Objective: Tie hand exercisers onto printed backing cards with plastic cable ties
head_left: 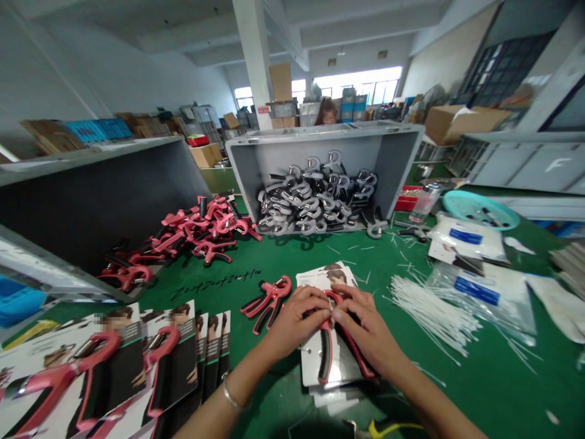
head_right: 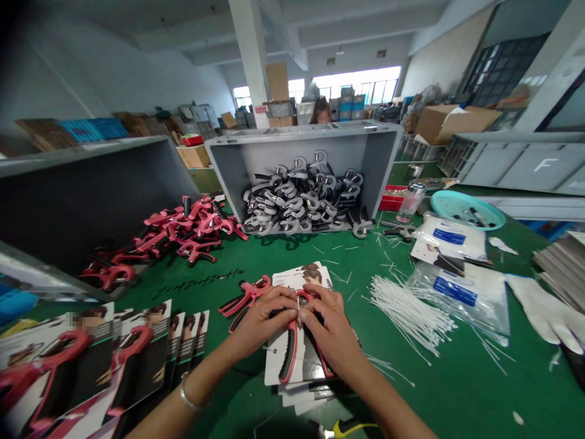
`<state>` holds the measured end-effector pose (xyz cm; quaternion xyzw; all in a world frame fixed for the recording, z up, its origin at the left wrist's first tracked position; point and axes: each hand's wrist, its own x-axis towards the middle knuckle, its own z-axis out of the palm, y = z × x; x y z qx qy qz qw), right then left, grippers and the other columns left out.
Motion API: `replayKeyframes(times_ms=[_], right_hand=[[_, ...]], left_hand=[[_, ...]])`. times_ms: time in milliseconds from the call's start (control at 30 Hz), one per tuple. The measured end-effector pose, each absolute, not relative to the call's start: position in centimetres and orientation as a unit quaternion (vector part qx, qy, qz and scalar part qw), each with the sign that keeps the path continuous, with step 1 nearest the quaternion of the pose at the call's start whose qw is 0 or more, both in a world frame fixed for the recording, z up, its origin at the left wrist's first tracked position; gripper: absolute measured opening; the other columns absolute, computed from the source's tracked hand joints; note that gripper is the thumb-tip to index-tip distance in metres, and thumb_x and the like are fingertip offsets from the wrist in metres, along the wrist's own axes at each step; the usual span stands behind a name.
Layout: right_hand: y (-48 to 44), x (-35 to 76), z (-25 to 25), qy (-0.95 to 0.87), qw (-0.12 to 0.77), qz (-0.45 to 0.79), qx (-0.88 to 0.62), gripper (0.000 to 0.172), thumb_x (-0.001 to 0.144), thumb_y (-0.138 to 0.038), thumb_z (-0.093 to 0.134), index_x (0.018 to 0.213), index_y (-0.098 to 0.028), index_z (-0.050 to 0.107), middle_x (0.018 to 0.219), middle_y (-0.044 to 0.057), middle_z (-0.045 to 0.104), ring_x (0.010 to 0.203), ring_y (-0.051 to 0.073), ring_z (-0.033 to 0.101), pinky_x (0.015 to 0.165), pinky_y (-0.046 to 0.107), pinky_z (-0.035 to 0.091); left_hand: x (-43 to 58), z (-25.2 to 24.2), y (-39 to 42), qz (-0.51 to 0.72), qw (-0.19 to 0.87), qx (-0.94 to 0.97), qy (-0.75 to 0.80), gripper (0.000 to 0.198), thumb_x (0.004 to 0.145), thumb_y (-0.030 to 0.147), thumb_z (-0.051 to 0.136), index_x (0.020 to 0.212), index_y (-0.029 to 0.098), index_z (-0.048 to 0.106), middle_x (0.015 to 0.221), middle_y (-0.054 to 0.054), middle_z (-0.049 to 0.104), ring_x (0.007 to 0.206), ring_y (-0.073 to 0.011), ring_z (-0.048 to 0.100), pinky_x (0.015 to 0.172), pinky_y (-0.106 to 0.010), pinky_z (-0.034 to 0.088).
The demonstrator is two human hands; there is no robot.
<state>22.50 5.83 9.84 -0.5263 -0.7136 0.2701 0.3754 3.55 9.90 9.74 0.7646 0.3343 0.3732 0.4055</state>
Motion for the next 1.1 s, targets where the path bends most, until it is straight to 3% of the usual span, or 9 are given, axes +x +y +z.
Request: replayKeyframes(times_ms=[133, 267, 533, 633, 700, 767, 800, 933, 1100], right_hand=[[5.9, 22.3, 9.3, -0.707, 0.389, 0.258, -0.532, 0.018, 0.096, -0.034, 0.053, 0.086, -0.025, 0.065, 0.131, 0.004, 0.059, 0.124, 0.025, 0.046, 0.105, 0.047, 0.037], [5.9, 22.1, 9.0, -0.695, 0.408, 0.243, -0.54, 0.011, 0.094, -0.026, 0.055, 0.103, -0.026, 0.061, 0.134, 0.005, 0.056, 0.128, 0.025, 0.043, 0.108, 0.047, 0.035], [6.5, 21.5, 8.5, -0.7, 0.423, 0.229, -0.528, 0.017, 0.092, -0.023, 0.054, 0.107, -0.023, 0.061, 0.127, 0.008, 0.059, 0.122, 0.026, 0.046, 0.105, 0.048, 0.036], [6.0, 22.1, 9.4, -0.702, 0.423, 0.229, -0.525, 0.013, 0.093, -0.025, 0.054, 0.102, -0.022, 0.062, 0.124, 0.007, 0.061, 0.12, 0.026, 0.047, 0.103, 0.048, 0.038], [4.8, 22.8, 10.7, -0.714, 0.418, 0.222, -0.516, 0.012, 0.095, -0.027, 0.052, 0.101, -0.022, 0.062, 0.12, 0.007, 0.063, 0.116, 0.025, 0.049, 0.101, 0.046, 0.039], [3.0, 23.4, 12.1, -0.755, 0.377, 0.21, -0.494, 0.014, 0.098, -0.028, 0.05, 0.1, -0.023, 0.063, 0.109, 0.006, 0.066, 0.107, 0.024, 0.052, 0.096, 0.043, 0.042], [2.1, 23.5, 12.7, -0.783, 0.341, 0.197, -0.482, 0.015, 0.099, -0.027, 0.049, 0.099, -0.023, 0.064, 0.102, 0.006, 0.067, 0.101, 0.024, 0.053, 0.092, 0.041, 0.043], [-0.4, 22.0, 13.7, -0.869, 0.174, 0.063, -0.458, 0.013, 0.093, -0.017, 0.055, 0.09, -0.018, 0.067, 0.089, 0.01, 0.068, 0.091, 0.028, 0.055, 0.084, 0.044, 0.044], [0.0, 18.8, 13.4, -0.885, 0.055, -0.088, -0.455, 0.023, 0.086, -0.002, 0.051, 0.092, -0.009, 0.072, 0.094, 0.019, 0.071, 0.095, 0.034, 0.059, 0.087, 0.048, 0.045]], left_hand=[[3.9, 10.7, 10.0, 0.384, 0.439, 0.718, 0.38, 0.014, 0.091, 0.026, 0.061, 0.082, 0.017, 0.069, 0.086, -0.005, 0.066, 0.087, -0.0195, 0.06, 0.084, -0.034, 0.046], [5.0, 11.9, 8.3, 0.424, 0.277, 0.76, 0.408, 0.013, 0.09, 0.022, 0.062, 0.077, 0.018, 0.064, 0.081, -0.003, 0.065, 0.087, -0.0201, 0.057, 0.086, -0.036, 0.042], [6.7, 9.1, 1.5, 0.294, 0.046, 0.898, 0.324, 0.018, 0.094, 0.009, 0.045, 0.09, 0.014, 0.062, 0.089, -0.008, 0.065, 0.089, -0.0228, 0.052, 0.09, -0.042, 0.042], [6.3, 9.1, 0.6, 0.262, 0.044, 0.892, 0.365, 0.014, 0.095, 0.016, 0.051, 0.103, 0.017, 0.062, 0.103, -0.009, 0.065, 0.1, -0.0247, 0.053, 0.095, -0.043, 0.041], [5.4, 9.6, 0.2, 0.278, 0.045, 0.853, 0.439, 0.03, 0.091, 0.029, 0.061, 0.118, 0.017, 0.057, 0.119, -0.014, 0.059, 0.112, -0.0296, 0.05, 0.098, -0.049, 0.04], [4.3, 10.1, -0.2, 0.286, 0.056, 0.805, 0.516, 0.052, 0.083, 0.041, 0.071, 0.124, 0.014, 0.052, 0.123, -0.017, 0.055, 0.114, -0.0336, 0.049, 0.097, -0.053, 0.041], [3.8, 10.2, -0.4, 0.281, 0.07, 0.792, 0.538, 0.052, 0.081, 0.043, 0.072, 0.121, 0.014, 0.053, 0.119, -0.016, 0.055, 0.11, -0.033, 0.05, 0.095, -0.053, 0.042], [2.6, 10.4, -0.6, 0.248, 0.125, 0.794, 0.54, 0.012, 0.091, 0.027, 0.058, 0.096, 0.017, 0.061, 0.097, -0.009, 0.056, 0.097, -0.0258, 0.054, 0.088, -0.042, 0.046], [2.8, 10.3, -0.3, 0.266, 0.125, 0.786, 0.543, 0.011, 0.093, 0.023, 0.053, 0.095, 0.016, 0.062, 0.091, -0.007, 0.055, 0.089, -0.0229, 0.056, 0.084, -0.039, 0.047]])
